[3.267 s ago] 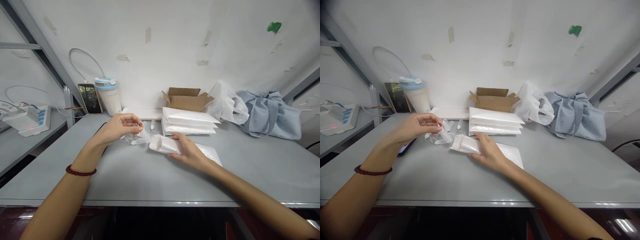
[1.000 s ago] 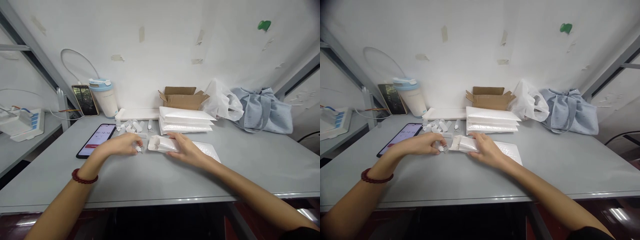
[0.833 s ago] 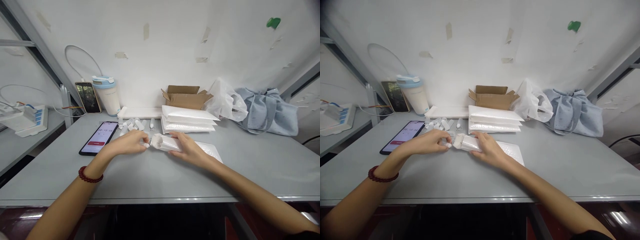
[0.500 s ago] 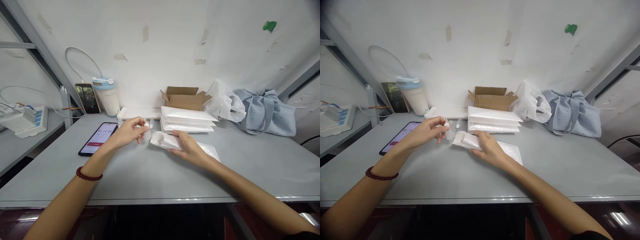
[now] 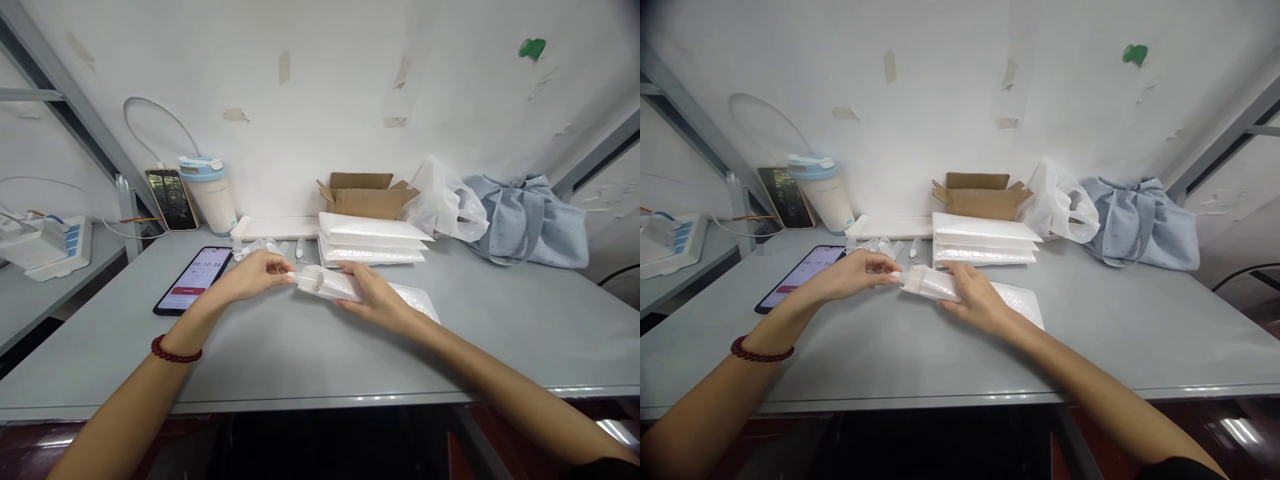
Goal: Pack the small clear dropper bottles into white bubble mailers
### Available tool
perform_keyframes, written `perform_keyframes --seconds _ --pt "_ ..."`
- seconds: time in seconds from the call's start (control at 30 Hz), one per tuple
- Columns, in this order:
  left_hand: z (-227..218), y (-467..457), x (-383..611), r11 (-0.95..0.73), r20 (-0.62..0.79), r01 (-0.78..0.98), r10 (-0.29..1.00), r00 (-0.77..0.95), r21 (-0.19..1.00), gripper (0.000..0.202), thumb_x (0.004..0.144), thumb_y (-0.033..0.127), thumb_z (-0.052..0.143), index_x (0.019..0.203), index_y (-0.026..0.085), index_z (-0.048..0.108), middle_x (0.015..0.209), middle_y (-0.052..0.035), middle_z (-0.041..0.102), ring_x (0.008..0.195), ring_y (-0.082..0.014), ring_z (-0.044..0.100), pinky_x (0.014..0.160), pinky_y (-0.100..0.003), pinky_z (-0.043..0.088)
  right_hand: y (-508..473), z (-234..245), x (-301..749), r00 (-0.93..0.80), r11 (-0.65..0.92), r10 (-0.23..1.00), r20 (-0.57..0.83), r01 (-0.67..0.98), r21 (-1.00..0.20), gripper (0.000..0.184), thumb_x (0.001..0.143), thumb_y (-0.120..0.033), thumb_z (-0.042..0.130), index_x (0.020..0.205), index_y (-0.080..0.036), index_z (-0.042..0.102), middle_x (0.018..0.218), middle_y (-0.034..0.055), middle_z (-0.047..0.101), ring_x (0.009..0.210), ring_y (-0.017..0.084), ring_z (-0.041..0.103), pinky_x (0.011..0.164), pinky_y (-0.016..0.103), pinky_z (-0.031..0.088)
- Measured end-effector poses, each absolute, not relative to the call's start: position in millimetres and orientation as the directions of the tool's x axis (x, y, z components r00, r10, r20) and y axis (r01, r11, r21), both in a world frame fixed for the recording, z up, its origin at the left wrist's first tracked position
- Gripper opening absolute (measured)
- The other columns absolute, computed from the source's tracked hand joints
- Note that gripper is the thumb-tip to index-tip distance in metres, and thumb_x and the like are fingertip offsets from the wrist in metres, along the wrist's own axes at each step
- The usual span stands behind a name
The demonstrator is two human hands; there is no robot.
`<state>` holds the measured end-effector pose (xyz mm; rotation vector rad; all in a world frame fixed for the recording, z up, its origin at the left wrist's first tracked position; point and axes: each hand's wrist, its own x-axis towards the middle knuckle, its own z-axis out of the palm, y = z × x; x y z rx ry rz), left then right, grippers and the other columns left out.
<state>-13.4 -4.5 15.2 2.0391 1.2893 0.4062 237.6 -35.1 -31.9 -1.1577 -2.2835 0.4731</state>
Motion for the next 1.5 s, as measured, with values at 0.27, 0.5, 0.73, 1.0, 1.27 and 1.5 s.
perform_keyframes --seconds 0.27,0.5,0.73,1.0,1.27,1.5 --pt "-3.7 -9.6 5.0 -0.153 -0.271 0.627 0.805 0.527 0.764 0.023 0.066 0.032 0.063 0.082 0.018 0.071 0.065 0.0003 0.065 0.046 -0.0100 0.049 0.047 -0.023 0.036 -40.3 -31.2 234.6 -0.592 0.606 0.779 0.208 0.622 -0.496 0.064 0.075 -0.031 0.062 0.131 -0.021 0.034 0.116 0.0117 0.055 0.108 0.026 0.051 0.088 0.044 0.042" --pt "-21.9 -18.3 24.2 -0.239 -0.041 0.445 0.845 0.533 0.863 0.017 0.070 0.017 0.052 0.069 0.015 0.069 0.059 0.0010 0.061 0.056 -0.0111 0.051 0.053 -0.021 0.037 -39.2 -34.6 234.2 -0.593 0.613 0.774 0.221 0.616 -0.494 0.061 0.075 -0.030 0.062 0.129 -0.020 0.036 0.119 0.0122 0.053 0.108 0.026 0.050 0.088 0.043 0.043" --pt "-9.0 -23.0 23.1 -0.191 -0.161 0.366 0.651 0.742 0.911 0.015 0.074 0.021 0.051 0.076 0.017 0.065 0.058 0.0035 0.052 0.053 -0.0093 0.044 0.050 -0.021 0.033 -40.9 -33.4 234.5 -0.606 0.636 0.757 0.245 0.595 -0.492 0.063 0.074 -0.029 0.063 0.130 -0.020 0.035 0.123 0.0126 0.051 0.110 0.027 0.049 0.089 0.044 0.043" --pt "9.6 -11.9 0.0 -0.123 -0.254 0.550 0.790 0.558 0.826 0.030 0.072 0.032 0.058 0.097 0.018 0.067 0.081 -0.0039 0.068 0.067 -0.0157 0.060 0.058 -0.025 0.046 -41.0 -30.2 234.8 -0.600 0.638 0.758 0.256 0.603 -0.479 0.060 0.076 -0.031 0.062 0.129 -0.022 0.035 0.123 0.0122 0.051 0.111 0.026 0.049 0.089 0.045 0.042" --pt "-2.3 -26.9 20.9 -0.194 -0.225 0.503 0.720 0.656 0.842 0.019 0.073 0.024 0.049 0.067 0.016 0.065 0.050 0.0044 0.050 0.038 -0.0067 0.044 0.043 -0.020 0.033 -41.5 -35.0 233.5 -0.614 0.649 0.750 0.246 0.610 -0.454 0.063 0.074 -0.031 0.063 0.130 -0.022 0.035 0.122 0.0114 0.052 0.110 0.026 0.048 0.089 0.044 0.042" --pt "-14.6 -29.3 32.3 0.059 -0.260 0.334 0.758 0.598 0.941 0.024 0.066 0.017 0.053 0.084 0.015 0.067 0.052 0.0040 0.052 0.038 -0.0056 0.035 0.036 -0.019 0.023 -45.3 -28.9 230.8 -0.612 0.659 0.748 0.257 0.635 -0.403 0.060 0.075 -0.030 0.062 0.129 -0.022 0.035 0.120 0.0110 0.053 0.108 0.027 0.049 0.086 0.044 0.043"
